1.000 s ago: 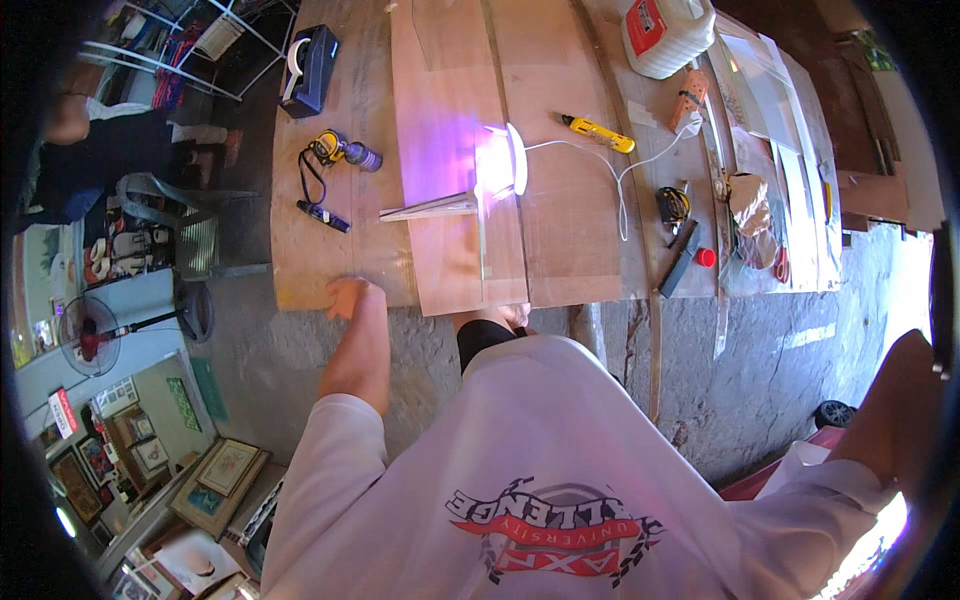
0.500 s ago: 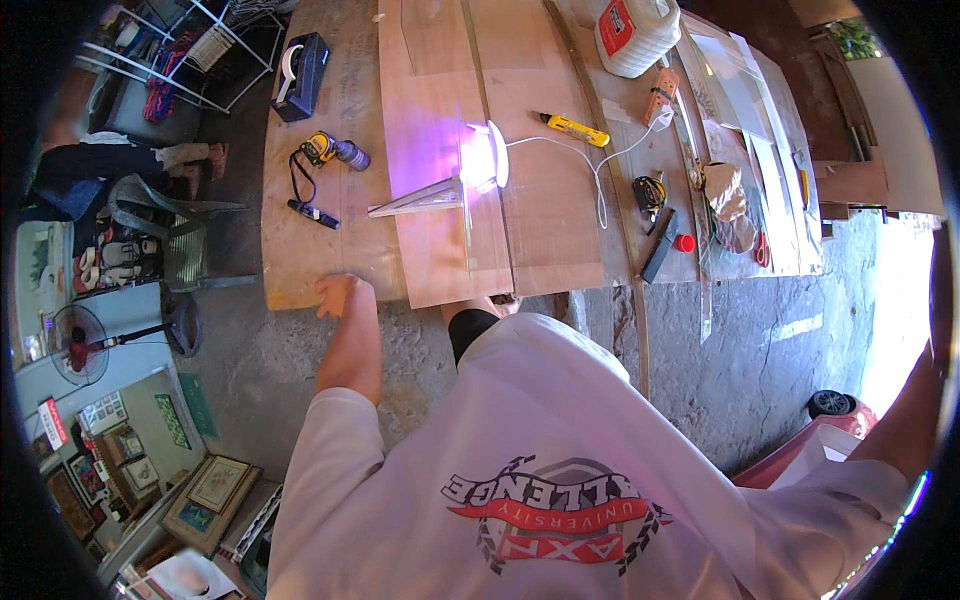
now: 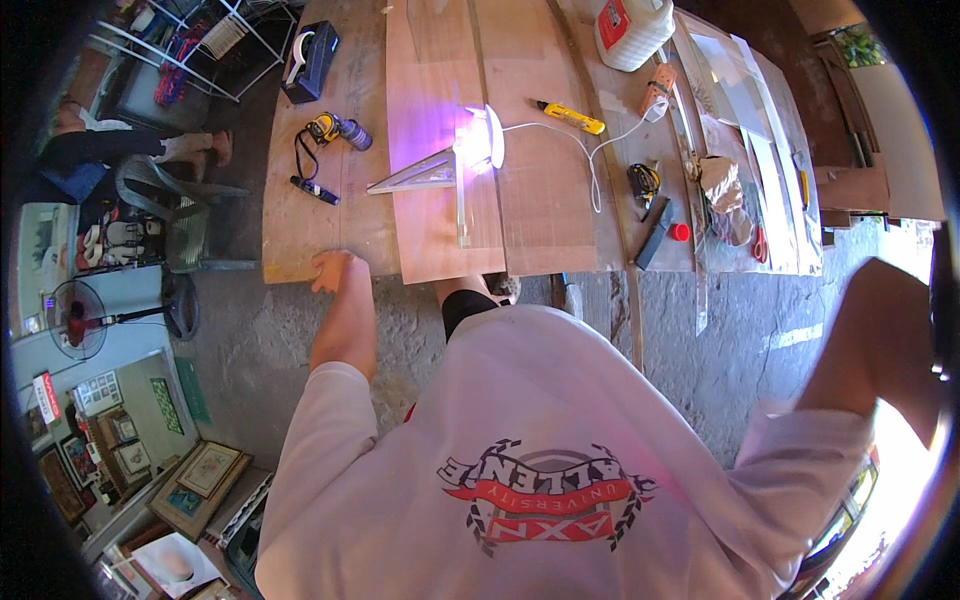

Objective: The person assembles a small acrylic structure by placing a UV lamp on a clear sheet, then adding acrylic strips and a wooden ruler to form a frame. The person repeatedly lifts and repositions the acrylic sheet and strips, adjusting alignment on a wooden workbench.

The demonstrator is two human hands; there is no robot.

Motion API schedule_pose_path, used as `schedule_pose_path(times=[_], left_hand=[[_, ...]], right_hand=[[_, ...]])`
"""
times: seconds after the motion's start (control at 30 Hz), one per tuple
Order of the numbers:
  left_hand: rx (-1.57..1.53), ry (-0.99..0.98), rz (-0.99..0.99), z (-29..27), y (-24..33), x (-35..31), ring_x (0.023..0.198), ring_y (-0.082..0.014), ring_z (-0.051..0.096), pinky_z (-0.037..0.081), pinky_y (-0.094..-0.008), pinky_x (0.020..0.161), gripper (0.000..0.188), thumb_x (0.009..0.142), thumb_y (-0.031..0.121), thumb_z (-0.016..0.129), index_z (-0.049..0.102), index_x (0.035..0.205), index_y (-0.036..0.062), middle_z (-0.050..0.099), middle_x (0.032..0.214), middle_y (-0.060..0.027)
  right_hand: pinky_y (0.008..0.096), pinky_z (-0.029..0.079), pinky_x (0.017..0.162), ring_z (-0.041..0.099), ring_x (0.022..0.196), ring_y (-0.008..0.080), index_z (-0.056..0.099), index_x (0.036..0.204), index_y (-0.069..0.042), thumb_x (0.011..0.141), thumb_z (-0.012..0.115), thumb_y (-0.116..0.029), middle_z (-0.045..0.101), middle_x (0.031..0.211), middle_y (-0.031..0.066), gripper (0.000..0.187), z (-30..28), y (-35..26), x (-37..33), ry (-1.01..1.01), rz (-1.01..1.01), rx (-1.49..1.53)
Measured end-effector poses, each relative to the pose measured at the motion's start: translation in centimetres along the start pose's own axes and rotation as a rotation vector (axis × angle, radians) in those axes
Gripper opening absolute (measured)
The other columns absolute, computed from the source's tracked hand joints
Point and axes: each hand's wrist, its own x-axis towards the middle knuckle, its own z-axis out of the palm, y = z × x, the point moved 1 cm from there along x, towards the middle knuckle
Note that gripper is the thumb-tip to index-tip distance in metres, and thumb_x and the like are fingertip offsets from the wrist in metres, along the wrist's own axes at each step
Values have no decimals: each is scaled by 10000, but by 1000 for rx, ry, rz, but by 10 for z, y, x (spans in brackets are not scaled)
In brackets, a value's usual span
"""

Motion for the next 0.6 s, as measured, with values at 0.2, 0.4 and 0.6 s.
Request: schedule_pose_path(times=[0.2,0.4,0.6], left_hand=[[245,31,237,16,-10,19,957,-457,654,535,-577,782,509,931,417,433,360,1211,-1,620,1104,-289],[92,-34,181,23,-13,31,951,-455,660,538,-581,772,514,948,437,441,352,1223,12,624,1102,-285],[140,-23,227,19,-14,22,960,-452,663,543,-575,773,523,954,449,453,339,1245,29,623,1113,-295]], right_hand=[[370,510,823,661,920,240,643,1189,-34,907,654,-111,688,1111,128,292,-4,20,-41,347,142,194],[382,509,842,665,929,259,649,1187,-40,900,662,-97,687,1116,129,292,156,73,-189,-304,897,511],[447,525,858,680,996,392,680,1175,-41,965,611,-374,695,1082,234,400,253,80,-362,-1048,1049,303]])
